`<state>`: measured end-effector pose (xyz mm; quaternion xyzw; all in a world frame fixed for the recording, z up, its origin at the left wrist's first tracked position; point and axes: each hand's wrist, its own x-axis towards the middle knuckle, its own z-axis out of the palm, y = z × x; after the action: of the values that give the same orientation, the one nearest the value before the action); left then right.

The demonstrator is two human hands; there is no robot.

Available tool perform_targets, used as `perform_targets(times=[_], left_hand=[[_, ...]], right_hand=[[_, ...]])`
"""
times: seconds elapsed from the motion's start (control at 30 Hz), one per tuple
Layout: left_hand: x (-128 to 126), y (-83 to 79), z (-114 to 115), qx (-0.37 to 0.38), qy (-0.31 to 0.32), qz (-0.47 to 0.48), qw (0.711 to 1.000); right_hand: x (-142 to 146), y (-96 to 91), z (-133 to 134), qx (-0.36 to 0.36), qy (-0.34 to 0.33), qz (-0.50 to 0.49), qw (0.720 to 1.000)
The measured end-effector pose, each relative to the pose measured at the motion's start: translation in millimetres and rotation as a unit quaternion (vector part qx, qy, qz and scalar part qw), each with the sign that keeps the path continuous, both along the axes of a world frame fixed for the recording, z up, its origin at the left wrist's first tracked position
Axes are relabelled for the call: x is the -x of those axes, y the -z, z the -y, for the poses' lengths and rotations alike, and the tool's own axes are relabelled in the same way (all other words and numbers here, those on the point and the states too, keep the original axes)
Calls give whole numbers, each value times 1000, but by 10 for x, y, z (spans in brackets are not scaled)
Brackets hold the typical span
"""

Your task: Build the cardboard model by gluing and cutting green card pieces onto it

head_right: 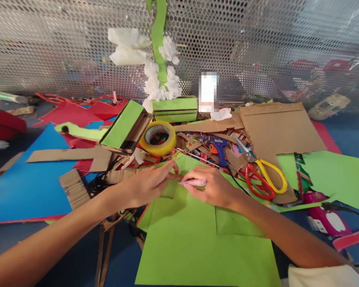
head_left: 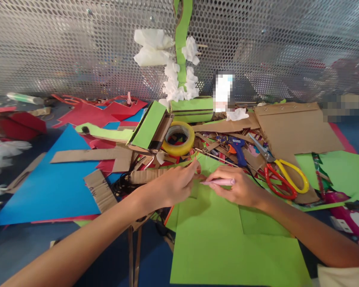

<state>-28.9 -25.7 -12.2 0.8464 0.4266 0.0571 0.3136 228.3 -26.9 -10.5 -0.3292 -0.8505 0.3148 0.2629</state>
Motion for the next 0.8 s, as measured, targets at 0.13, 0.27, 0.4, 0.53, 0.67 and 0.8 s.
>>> perform_targets(times=[0.13,0.27,0.4,0.53,0.67,0.8], left_hand=[[0,9,-6,5,1,0,1000],[-3,1,-5,9,-3,-6,1000],[-18,-32,-4,9,-2,-19,1000],[-37,-54,-11,16,-7,-16,1000],[-32,-27,-18,14,-10,-14,1000],[-11,14,-22,14,-4,2,1000]], right_hand=[[2,0,-14,14,-13,-5,1000],[2,1,-26,21,8,2,1000],[-5,3,-34,28,-8,8,1000],[-8,18,-39,32,14,8,999],[-8,25,-40,40,2,4,999],[3,14,-41,41,19,-1,999]])
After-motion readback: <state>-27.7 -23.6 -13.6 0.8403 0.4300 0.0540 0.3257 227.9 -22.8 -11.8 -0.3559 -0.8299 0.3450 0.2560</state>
